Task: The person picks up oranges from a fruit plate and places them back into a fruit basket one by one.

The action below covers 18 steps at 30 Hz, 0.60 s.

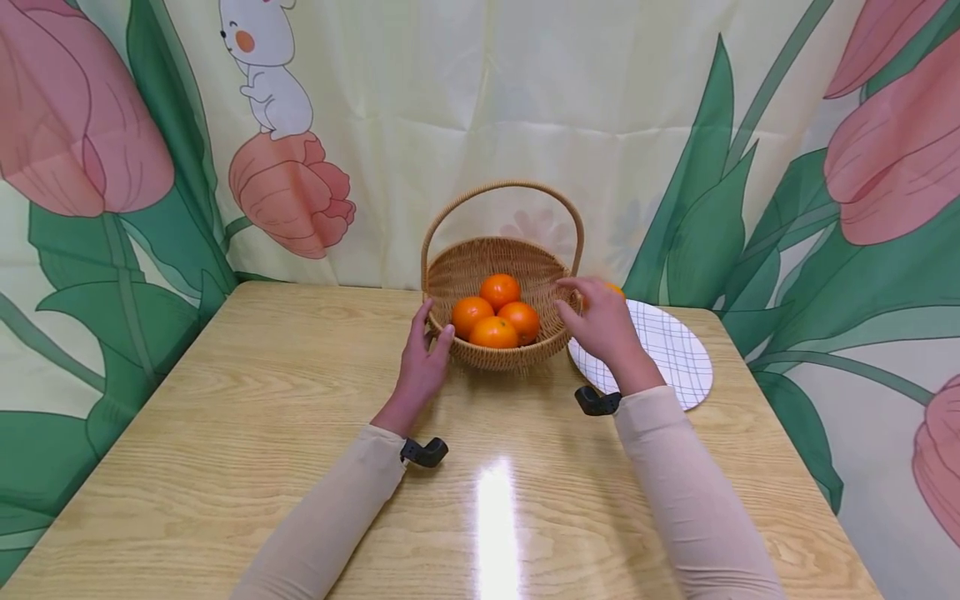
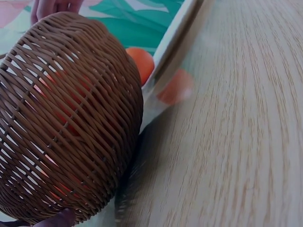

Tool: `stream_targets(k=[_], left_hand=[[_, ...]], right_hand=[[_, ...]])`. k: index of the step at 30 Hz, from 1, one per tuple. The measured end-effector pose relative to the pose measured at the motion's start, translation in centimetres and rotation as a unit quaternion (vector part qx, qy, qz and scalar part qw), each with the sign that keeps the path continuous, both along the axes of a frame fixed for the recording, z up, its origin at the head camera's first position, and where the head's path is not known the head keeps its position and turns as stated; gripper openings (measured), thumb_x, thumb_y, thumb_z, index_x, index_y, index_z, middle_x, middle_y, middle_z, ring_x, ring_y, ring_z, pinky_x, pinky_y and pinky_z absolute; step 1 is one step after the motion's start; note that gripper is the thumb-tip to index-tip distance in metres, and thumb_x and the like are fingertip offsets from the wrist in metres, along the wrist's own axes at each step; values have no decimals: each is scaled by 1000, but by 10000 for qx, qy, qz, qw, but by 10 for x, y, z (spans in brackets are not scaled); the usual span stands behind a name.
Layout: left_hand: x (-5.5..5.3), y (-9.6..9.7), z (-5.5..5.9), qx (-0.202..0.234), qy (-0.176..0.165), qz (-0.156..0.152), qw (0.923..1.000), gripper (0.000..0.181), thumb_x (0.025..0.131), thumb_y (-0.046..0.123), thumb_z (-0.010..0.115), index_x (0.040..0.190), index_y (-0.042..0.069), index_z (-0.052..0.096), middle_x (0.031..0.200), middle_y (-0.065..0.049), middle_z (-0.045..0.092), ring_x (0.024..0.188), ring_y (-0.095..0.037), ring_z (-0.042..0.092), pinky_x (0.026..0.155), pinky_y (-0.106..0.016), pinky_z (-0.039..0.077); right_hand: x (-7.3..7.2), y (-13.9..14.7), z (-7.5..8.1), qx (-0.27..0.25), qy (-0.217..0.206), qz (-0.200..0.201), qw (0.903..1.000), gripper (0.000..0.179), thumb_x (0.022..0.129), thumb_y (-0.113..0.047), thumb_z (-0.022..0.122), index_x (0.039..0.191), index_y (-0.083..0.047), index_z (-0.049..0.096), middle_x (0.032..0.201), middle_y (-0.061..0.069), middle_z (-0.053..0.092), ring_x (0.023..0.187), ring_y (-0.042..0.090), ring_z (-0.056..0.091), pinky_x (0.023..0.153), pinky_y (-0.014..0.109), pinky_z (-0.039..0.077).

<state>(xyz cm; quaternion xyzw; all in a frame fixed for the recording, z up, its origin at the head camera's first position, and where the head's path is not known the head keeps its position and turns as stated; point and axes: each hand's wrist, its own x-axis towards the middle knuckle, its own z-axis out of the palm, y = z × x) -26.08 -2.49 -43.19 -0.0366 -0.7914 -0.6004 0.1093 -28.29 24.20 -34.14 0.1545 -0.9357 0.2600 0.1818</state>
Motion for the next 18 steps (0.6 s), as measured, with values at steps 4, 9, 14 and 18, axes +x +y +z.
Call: stream_targets(k=[4, 9, 14, 18], left_hand=[[0, 0, 0, 5, 48, -9, 10000, 63, 91, 48, 45, 145, 33, 16, 151, 8, 18, 139, -19, 20, 109, -47, 26], [-1, -1, -1, 78, 108, -20, 9999, 59, 92, 44, 46, 142, 41, 15, 151, 7, 17, 139, -20, 20, 109, -47, 26], [-3, 0, -3, 92, 158, -34, 9998, 57, 91, 47, 45, 139, 47, 14, 151, 7, 17, 139, -21, 21, 109, -47, 27], [-3, 1, -5, 63, 152, -22, 9999, 57, 90, 51, 44, 138, 49, 13, 151, 10, 17, 139, -19, 21, 109, -45, 28]], right_hand=[[-4, 5, -2, -241, 93, -213, 9994, 33, 89, -30, 52, 118, -15, 60, 123, 10, 55, 114, 30, 48, 91, 51, 41], [-12, 13, -7, -384, 113, -475, 9981, 34, 89, -27, 51, 119, -15, 59, 126, 12, 52, 113, 32, 48, 88, 50, 44], [-19, 22, -13, -445, -32, -707, 9965, 36, 89, -28, 48, 122, -16, 57, 131, 12, 49, 117, 33, 45, 91, 52, 41], [-24, 28, -19, -496, -86, -831, 9953, 37, 89, -27, 47, 123, -15, 57, 131, 12, 48, 118, 34, 44, 93, 53, 40]])
